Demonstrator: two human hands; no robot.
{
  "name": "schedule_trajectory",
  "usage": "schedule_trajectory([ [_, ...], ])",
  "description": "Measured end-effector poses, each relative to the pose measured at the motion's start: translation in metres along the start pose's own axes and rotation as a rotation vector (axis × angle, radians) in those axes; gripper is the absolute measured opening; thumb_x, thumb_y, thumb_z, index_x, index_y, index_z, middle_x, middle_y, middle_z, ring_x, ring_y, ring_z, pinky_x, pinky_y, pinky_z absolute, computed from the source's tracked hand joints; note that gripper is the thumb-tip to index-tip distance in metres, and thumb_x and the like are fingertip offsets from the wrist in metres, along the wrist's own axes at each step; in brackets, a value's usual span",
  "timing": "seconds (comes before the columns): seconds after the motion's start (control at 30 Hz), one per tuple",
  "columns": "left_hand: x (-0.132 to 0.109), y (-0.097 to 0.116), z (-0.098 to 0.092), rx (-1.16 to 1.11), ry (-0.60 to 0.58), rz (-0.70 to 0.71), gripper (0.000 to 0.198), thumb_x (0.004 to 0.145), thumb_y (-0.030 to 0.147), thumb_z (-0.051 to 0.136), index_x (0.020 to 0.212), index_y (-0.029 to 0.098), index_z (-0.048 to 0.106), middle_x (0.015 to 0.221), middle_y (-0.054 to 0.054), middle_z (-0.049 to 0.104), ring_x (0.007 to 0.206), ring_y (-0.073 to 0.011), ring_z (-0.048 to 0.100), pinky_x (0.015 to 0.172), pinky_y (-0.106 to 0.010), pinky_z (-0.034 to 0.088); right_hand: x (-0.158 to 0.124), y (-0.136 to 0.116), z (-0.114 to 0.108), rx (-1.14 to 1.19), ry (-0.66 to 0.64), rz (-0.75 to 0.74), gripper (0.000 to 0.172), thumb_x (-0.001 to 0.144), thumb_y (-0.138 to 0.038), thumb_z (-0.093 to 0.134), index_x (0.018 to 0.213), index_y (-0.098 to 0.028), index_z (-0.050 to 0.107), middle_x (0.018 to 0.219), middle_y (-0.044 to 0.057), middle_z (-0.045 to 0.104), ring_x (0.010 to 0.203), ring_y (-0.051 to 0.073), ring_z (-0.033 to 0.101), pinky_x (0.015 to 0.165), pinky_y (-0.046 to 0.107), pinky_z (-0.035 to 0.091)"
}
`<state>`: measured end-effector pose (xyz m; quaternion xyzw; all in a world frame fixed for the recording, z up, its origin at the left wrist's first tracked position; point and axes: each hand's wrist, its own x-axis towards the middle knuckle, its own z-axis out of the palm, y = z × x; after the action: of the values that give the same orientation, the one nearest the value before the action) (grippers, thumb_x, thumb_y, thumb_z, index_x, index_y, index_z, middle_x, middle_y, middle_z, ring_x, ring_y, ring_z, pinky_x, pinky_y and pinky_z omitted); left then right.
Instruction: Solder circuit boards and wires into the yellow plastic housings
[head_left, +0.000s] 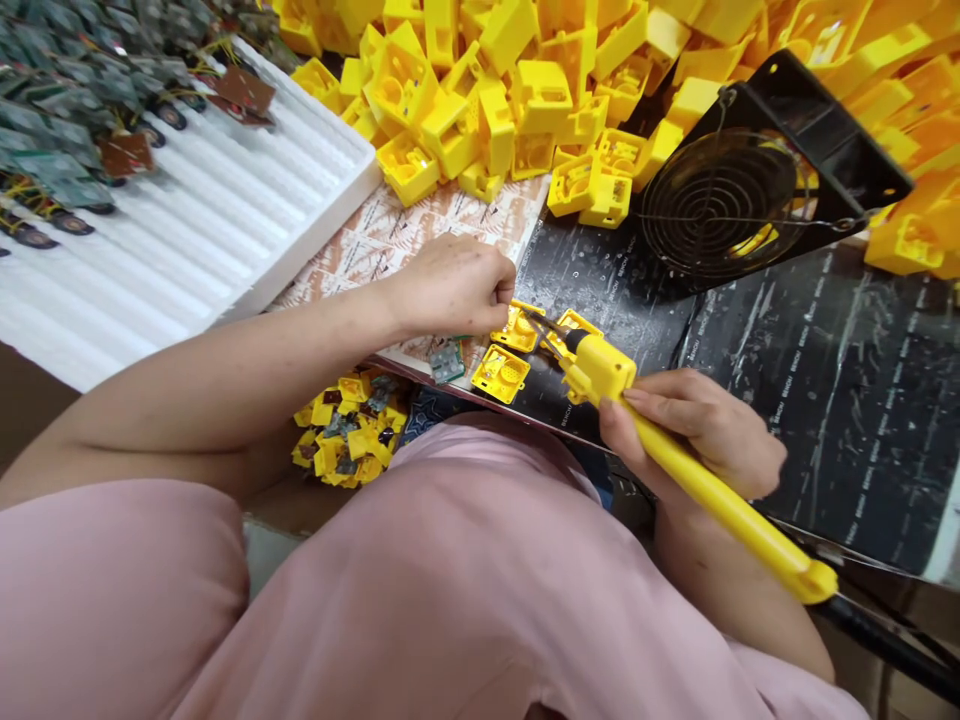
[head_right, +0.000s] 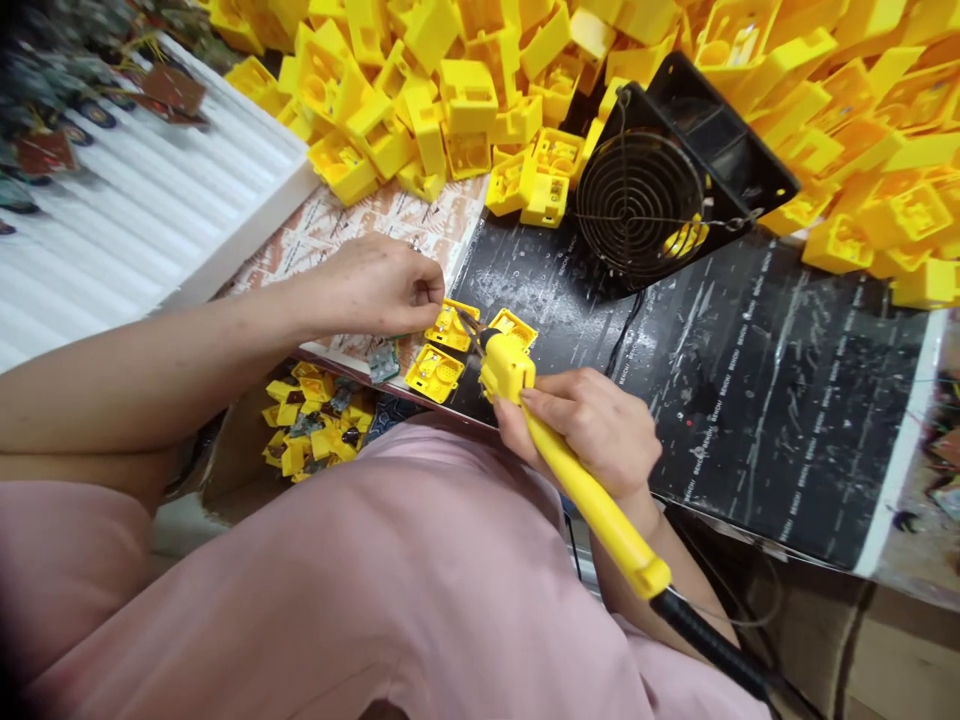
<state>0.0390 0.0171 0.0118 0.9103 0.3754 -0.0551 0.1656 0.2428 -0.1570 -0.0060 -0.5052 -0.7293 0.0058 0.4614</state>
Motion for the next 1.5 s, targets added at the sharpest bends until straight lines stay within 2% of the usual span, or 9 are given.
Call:
schedule_trajectory([
  [0.27, 0.002, -0.002, 0.002, -0.023, 0.021, 0.010, 0.015, 0.072, 0.026, 0.061, 0.076, 0.021, 0.074, 0.063, 0.001, 0.065, 0.073, -0.0181, 0.068, 0.078, -0.029, 0.052, 0.017, -0.001, 0.004, -0.099, -0.150, -0.136, 0.017, 0.086, -0.020, 0.077, 0.077, -0.023, 0.063, 0.066, -0.003, 0.072, 0.054, 0.010, 0.066, 0.045, 0.021, 0.045],
  [0.47, 0.002, 0.001, -0.001, -0.016, -0.037, -0.049, 0.015, 0.074, 0.026, 0.061, 0.078, 0.021, 0.075, 0.067, 0.000, 0.068, 0.079, -0.0218, 0.071, 0.083, -0.034, 0.053, -0.001, 0.002, 0.005, 0.059, 0.263, 0.169, 0.019, 0.079, -0.019, 0.084, 0.091, -0.024, 0.070, 0.074, -0.004, 0.073, 0.061, 0.013, 0.067, 0.053, 0.024, 0.054],
  [0.67, 0.001, -0.001, -0.002, -0.011, -0.033, -0.017, 0.018, 0.073, 0.026, 0.060, 0.079, 0.021, 0.076, 0.068, 0.000, 0.070, 0.077, -0.0197, 0.070, 0.076, -0.029, 0.051, -0.011, 0.017, 0.012, 0.205, 0.371, 0.412, 0.039, 0.083, -0.026, 0.082, 0.122, -0.025, 0.073, 0.077, -0.002, 0.073, 0.056, 0.012, 0.066, 0.051, 0.023, 0.055],
  [0.87, 0.001, 0.000, 0.001, 0.019, -0.037, -0.021, 0.022, 0.076, 0.028, 0.058, 0.083, 0.021, 0.077, 0.071, -0.001, 0.071, 0.076, -0.0205, 0.070, 0.069, -0.028, 0.048, -0.015, 0.022, 0.014, 0.087, 0.578, 0.263, 0.018, 0.080, -0.031, 0.086, 0.088, -0.020, 0.075, 0.071, -0.001, 0.066, 0.057, 0.012, 0.062, 0.054, 0.025, 0.052],
  [1.0, -0.001, -0.010, -0.001, -0.037, -0.028, 0.019, 0.023, 0.079, 0.030, 0.056, 0.085, 0.021, 0.077, 0.072, 0.000, 0.071, 0.081, -0.0193, 0.071, 0.075, -0.028, 0.051, -0.014, 0.015, 0.012, 0.034, 0.645, 0.178, 0.023, 0.080, -0.040, 0.085, 0.094, -0.023, 0.076, 0.074, -0.002, 0.063, 0.060, 0.011, 0.060, 0.057, 0.026, 0.050],
  [1.13, -0.015, -0.028, -0.011, -0.146, 0.097, 0.122, 0.037, 0.091, 0.040, 0.050, 0.112, 0.023, 0.076, 0.114, -0.004, 0.076, 0.111, -0.0237, 0.070, 0.100, -0.036, 0.050, -0.009, 0.015, 0.008, -0.008, 0.655, 0.159, 0.042, 0.088, -0.050, 0.076, 0.124, -0.027, 0.075, 0.102, 0.004, 0.072, 0.065, 0.013, 0.059, 0.052, 0.028, 0.047],
  [1.3, -0.030, -0.010, 0.008, -0.079, -0.054, 0.403, 0.086, 0.082, 0.058, 0.072, 0.156, 0.023, 0.044, 0.166, -0.016, 0.038, 0.151, -0.0355, 0.041, 0.121, -0.047, 0.036, -0.003, 0.019, 0.008, -0.141, 0.913, -0.068, 0.040, 0.091, -0.059, 0.068, 0.105, -0.023, 0.082, 0.091, 0.005, 0.075, 0.077, 0.021, 0.066, 0.064, 0.034, 0.054],
  [1.4, -0.043, 0.004, 0.023, 0.071, -0.049, 0.409, 0.092, 0.085, 0.053, 0.071, 0.161, 0.017, 0.035, 0.164, -0.024, 0.037, 0.149, -0.0385, 0.041, 0.121, -0.049, 0.036, -0.011, 0.017, 0.004, -0.201, 0.729, -0.019, 0.050, 0.081, -0.060, 0.079, 0.120, -0.028, 0.078, 0.101, 0.005, 0.076, 0.083, 0.025, 0.070, 0.067, 0.036, 0.058],
  [1.5, -0.075, -0.006, 0.015, 0.157, -0.069, 0.401, 0.080, 0.084, 0.051, 0.070, 0.153, 0.019, 0.049, 0.148, -0.022, 0.056, 0.127, -0.0348, 0.060, 0.108, -0.042, 0.047, -0.023, 0.018, -0.005, -0.234, 0.415, -0.032, 0.061, 0.086, -0.053, 0.077, 0.141, -0.032, 0.063, 0.099, 0.006, 0.077, 0.073, 0.024, 0.073, 0.058, 0.034, 0.057],
])
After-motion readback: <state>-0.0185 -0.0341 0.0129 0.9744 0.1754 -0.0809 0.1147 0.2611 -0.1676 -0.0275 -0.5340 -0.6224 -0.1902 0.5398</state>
